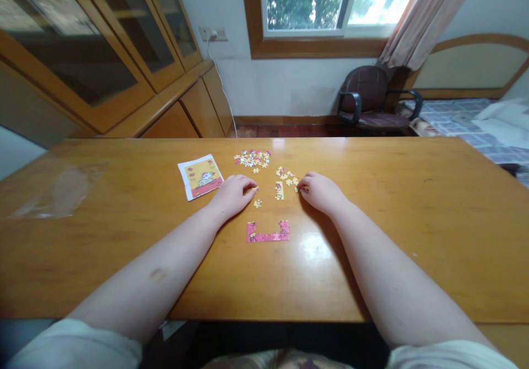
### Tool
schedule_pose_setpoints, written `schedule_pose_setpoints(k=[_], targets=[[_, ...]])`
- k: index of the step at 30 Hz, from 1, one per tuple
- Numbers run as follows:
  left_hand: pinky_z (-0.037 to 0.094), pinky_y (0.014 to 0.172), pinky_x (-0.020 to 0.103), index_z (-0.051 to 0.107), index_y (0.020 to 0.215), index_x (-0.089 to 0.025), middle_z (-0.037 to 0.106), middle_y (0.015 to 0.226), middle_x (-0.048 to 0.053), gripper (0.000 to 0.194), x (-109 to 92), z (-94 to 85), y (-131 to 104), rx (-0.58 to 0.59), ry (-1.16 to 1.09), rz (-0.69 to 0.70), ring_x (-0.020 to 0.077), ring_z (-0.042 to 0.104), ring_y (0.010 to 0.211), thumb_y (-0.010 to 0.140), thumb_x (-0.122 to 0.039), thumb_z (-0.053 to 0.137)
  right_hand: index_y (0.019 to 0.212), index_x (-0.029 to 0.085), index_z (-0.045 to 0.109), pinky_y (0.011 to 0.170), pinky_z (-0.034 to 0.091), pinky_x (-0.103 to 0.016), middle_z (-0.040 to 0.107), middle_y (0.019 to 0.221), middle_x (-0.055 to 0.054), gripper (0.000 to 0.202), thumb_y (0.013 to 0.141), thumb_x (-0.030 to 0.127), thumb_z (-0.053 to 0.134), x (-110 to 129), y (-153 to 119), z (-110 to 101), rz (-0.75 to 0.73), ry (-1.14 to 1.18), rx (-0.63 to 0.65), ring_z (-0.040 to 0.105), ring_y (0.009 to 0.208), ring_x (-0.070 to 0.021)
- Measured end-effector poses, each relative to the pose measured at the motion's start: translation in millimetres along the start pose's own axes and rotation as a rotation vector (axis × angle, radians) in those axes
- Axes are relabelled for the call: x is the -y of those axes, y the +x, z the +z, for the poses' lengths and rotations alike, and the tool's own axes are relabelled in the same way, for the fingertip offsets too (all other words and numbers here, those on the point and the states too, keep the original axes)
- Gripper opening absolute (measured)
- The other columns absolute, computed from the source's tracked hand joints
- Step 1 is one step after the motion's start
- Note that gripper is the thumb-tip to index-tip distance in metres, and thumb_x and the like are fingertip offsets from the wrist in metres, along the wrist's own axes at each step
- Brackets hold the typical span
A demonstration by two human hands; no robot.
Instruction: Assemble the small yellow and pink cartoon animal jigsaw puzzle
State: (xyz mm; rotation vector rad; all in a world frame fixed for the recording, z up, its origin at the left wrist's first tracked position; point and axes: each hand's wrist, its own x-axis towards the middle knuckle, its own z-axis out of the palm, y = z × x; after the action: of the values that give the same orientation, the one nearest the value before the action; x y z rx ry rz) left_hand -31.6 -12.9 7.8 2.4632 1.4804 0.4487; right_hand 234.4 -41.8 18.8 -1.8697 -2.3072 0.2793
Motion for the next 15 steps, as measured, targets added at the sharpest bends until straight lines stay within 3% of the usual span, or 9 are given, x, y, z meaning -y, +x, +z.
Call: schedule_pose_setpoints(k=[15], targets=[[0.045,0.090,0.037,0.068,0.094,-0.021,0.068,0.098,0.006,0.021,-2.0,-1.0,-0.3,-0.006,-0.014,0.017,0.0218,0.058,0.096,0.085,-0.030,0.052,0.086,0.021,0.066,0.074,0.044,-0.025,0.069,0.091,-0.005,0.012,0.080,0.020,0.055,4.1,-1.9,-0.1,-0.002,0.044,0.002,0.061,0.082,-0.0175]])
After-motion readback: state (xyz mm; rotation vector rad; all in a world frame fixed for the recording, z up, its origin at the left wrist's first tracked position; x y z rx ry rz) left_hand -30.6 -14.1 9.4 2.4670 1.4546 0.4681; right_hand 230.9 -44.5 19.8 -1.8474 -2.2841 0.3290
